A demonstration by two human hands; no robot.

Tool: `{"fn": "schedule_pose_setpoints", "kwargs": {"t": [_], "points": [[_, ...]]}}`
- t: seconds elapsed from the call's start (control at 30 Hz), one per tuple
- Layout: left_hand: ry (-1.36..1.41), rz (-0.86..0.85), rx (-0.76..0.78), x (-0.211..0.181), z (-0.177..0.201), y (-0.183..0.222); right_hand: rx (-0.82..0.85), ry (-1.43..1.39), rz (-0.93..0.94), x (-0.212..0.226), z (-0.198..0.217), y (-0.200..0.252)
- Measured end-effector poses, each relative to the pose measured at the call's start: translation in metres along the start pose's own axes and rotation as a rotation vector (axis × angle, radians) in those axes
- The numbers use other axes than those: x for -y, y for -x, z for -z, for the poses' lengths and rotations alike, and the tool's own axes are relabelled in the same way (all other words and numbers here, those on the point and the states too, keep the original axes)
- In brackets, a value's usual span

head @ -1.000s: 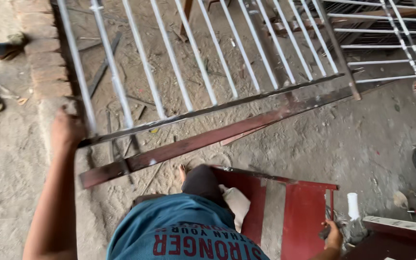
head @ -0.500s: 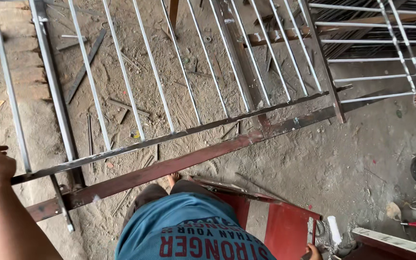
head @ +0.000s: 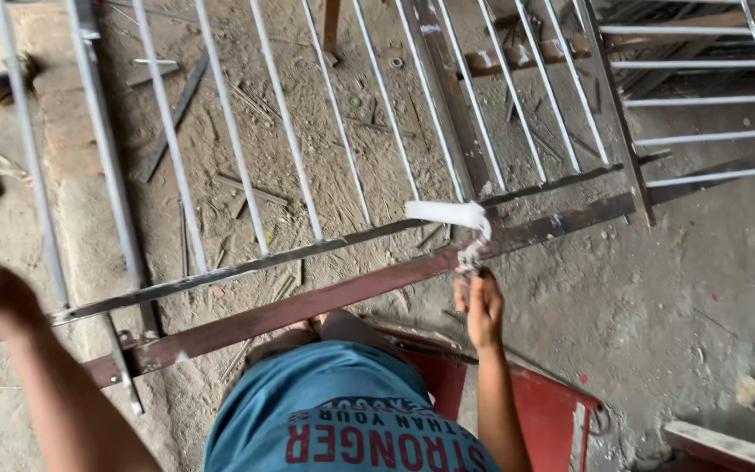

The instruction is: The person uses a small paint roller to apply white paint to a metal frame structure. They systematically roll paint along the vertical bars and horizontal supports of the frame, which is resting on a red metal stand.

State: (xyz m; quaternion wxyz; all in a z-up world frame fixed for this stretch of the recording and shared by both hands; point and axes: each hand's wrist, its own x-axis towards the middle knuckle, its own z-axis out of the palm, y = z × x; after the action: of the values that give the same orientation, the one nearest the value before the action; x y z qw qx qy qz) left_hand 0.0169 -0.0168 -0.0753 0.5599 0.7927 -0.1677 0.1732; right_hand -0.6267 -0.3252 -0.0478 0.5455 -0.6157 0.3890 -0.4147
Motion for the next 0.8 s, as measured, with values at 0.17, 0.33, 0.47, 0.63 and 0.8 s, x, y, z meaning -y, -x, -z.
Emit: {"fn": "schedule_pose_setpoints", "kwargs": {"t": [0.17, 0.33, 0.47, 0.63, 0.8], "points": [[0.711, -0.123, 0.253, -0.135, -0.066, 0.071, 0.157, -0.056, -0.155, 0.064, -0.062, -0.016], [0.168, -0.666, 0.385, -0.234, -0.084, 0.140, 0.083, -0.017, -0.161, 0.076, -0.073, -0.004], [0.203, -0.530, 0.551, -0.258, -0.081, 0.148, 0.003, -0.123, -0.329, 0.067, -0.066, 0.007], [0.252, -0.478, 0.431, -0.241, -0.100, 0.142, 0.063, 0.020, -0.460, 0.064, -0.065, 0.002], [0.217, -0.547, 0.196, -0.216, -0.122, 0.146, 0.116, 0.150, -0.501, 0.069, -0.078, -0.007]]}}
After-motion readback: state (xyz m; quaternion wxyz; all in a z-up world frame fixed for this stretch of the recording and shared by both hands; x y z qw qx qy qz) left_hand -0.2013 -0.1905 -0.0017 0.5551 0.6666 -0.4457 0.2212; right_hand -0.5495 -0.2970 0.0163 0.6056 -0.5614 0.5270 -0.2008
